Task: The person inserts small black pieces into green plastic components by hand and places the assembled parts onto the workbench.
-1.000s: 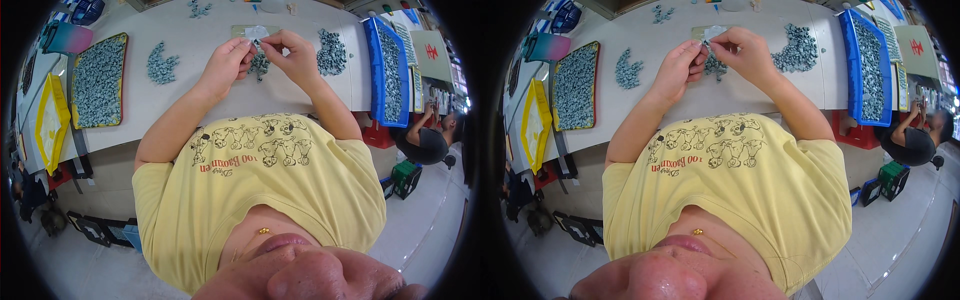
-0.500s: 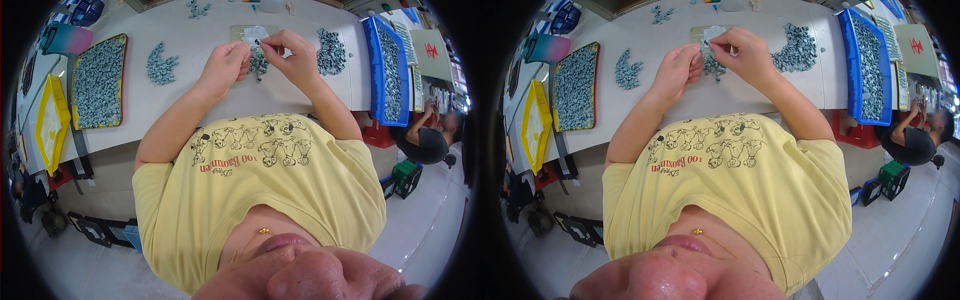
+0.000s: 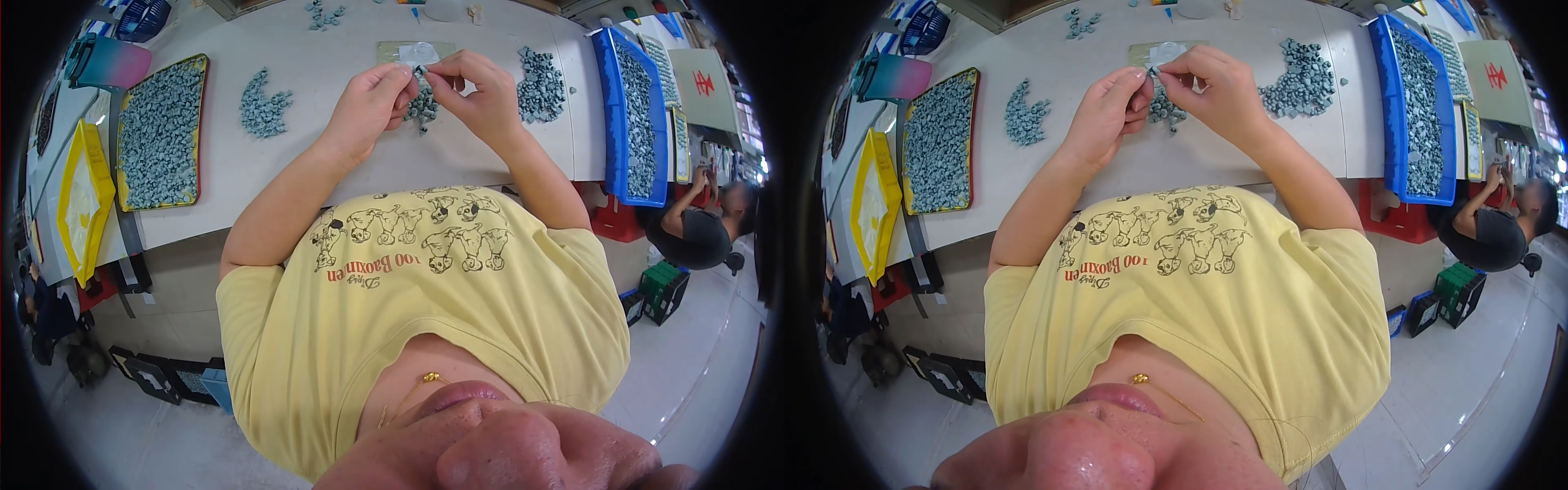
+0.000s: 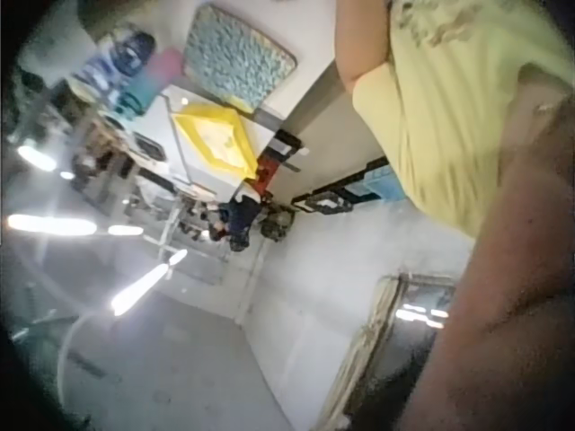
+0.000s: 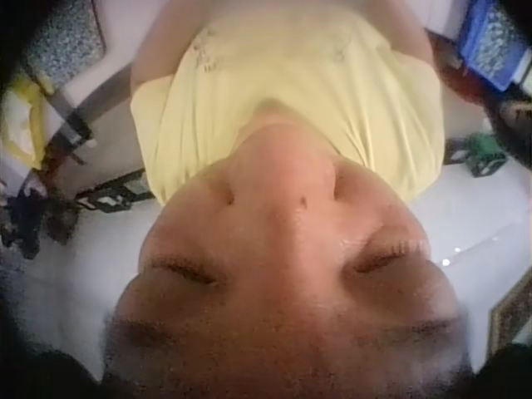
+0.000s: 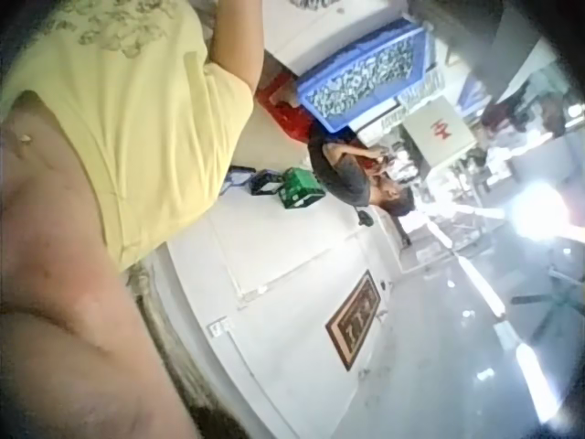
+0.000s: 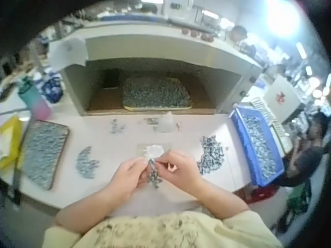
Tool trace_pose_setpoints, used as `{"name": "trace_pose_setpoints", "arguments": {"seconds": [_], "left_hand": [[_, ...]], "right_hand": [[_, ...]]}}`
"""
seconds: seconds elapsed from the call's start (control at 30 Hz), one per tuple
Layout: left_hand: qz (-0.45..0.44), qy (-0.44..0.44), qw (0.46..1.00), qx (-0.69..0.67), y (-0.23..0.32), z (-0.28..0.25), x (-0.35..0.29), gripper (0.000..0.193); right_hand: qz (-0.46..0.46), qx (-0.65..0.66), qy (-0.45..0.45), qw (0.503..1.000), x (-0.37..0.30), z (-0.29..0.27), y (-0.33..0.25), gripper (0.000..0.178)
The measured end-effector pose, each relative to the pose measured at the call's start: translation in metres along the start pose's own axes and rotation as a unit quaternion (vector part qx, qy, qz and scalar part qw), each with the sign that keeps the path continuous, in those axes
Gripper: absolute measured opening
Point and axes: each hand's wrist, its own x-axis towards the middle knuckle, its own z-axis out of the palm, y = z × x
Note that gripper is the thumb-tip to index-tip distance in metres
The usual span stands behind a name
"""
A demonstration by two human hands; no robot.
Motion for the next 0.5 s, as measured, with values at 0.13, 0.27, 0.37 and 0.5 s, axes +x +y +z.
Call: {"name": "trace_pose_setpoints", "arguments": {"seconds": [0.13,0.27,0.37,0.5], "left_hand": [[-0.006,0.0,1.0,-0.011,0.0013,0.0006,-0.0006,0.022],[-0.003,-0.001,1.0,-0.019,0.001,0.0001,-0.0006,0.02],[-0.001,-0.003,1.0,-0.02,0.001,0.0005,-0.0001,0.019],[-0.007,-0.002,1.0,-0.025,0.0014,0.0016,0.0004,0.017]], "right_hand": [[0.002,0.003,0.007,1.0,-0.0001,0.0007,0.0013,0.01],[0.021,-0.012,0.023,0.999,-0.0005,0.0006,0.0022,0.01],[0.045,-0.013,0.027,0.999,-0.0003,-0.0006,0.0025,0.009],[0.038,-0.017,0.03,0.999,-0.0009,-0.0004,0.0032,0.009]]}}
